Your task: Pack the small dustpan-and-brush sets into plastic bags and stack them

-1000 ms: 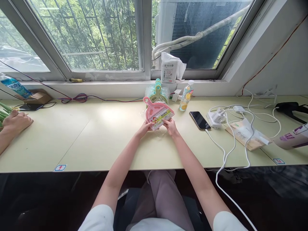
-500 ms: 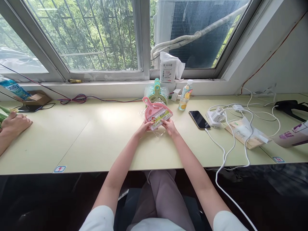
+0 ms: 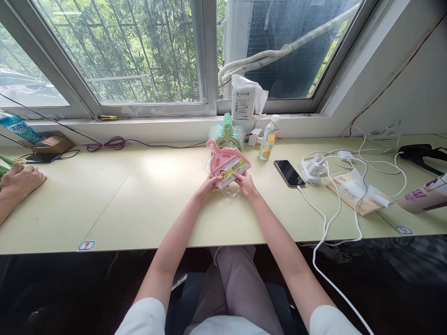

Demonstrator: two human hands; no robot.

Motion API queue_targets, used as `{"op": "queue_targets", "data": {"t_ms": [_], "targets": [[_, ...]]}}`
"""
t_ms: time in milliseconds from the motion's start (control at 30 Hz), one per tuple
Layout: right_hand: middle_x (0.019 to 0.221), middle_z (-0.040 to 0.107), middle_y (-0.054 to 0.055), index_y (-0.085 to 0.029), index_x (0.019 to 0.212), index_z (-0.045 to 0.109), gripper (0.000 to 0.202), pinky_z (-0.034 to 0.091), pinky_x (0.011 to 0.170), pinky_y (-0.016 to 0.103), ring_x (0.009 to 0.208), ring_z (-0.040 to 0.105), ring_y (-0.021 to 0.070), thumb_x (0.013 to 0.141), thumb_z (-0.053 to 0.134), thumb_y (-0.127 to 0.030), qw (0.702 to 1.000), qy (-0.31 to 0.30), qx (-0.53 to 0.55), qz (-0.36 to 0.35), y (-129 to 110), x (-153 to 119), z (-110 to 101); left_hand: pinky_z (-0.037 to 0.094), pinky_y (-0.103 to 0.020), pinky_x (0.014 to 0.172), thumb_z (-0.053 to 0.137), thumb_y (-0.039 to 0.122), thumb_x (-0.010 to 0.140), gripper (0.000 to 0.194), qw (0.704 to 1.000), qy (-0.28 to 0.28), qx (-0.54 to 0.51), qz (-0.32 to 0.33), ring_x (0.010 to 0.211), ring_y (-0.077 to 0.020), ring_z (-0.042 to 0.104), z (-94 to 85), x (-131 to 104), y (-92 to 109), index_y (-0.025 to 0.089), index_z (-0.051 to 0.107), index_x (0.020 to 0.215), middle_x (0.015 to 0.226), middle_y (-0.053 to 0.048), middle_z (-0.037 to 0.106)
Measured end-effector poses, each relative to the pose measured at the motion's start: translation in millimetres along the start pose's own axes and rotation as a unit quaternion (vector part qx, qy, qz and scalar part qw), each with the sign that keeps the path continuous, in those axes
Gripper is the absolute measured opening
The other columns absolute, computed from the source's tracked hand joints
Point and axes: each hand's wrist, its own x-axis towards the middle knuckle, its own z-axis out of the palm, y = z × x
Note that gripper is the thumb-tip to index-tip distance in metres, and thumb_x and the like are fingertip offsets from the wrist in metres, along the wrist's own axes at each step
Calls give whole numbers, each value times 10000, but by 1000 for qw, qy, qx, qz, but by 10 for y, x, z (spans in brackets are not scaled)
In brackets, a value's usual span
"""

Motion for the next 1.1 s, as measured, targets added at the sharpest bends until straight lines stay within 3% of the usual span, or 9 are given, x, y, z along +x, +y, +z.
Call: {"op": "queue_targets", "data": {"t_ms": [567, 867, 1100], "targets": [[933, 732, 11, -197, 886, 623, 254, 605, 843, 322, 896, 698, 176, 676, 755, -141, 1000, 15, 6, 5, -9, -22, 33, 588, -443, 810, 663, 275, 769, 751, 1000, 3, 2, -6, 877, -227, 697, 71, -89, 119, 288, 328, 1440, 1278, -103, 606], [951, 732, 24, -179, 907, 633, 235, 604, 824, 293, 884, 698, 167, 699, 722, -119, 1000, 17, 9, 10, -8, -28, 42, 586, -475, 834, 682, 257, 757, 735, 1000, 9, -22, 1, 1004, -256, 659, 80, -69, 96, 275, 349, 1411, 1328, -104, 570], [940, 730, 15, -183, 907, 632, 244, 600, 827, 295, 877, 695, 161, 691, 725, -119, 1000, 14, 11, 4, 14, -13, 27, 582, -469, 837, 680, 274, 755, 736, 1000, 1, -17, 0, 968, -252, 669, 73, -70, 91, 261, 353, 1414, 1342, -117, 556]]}}
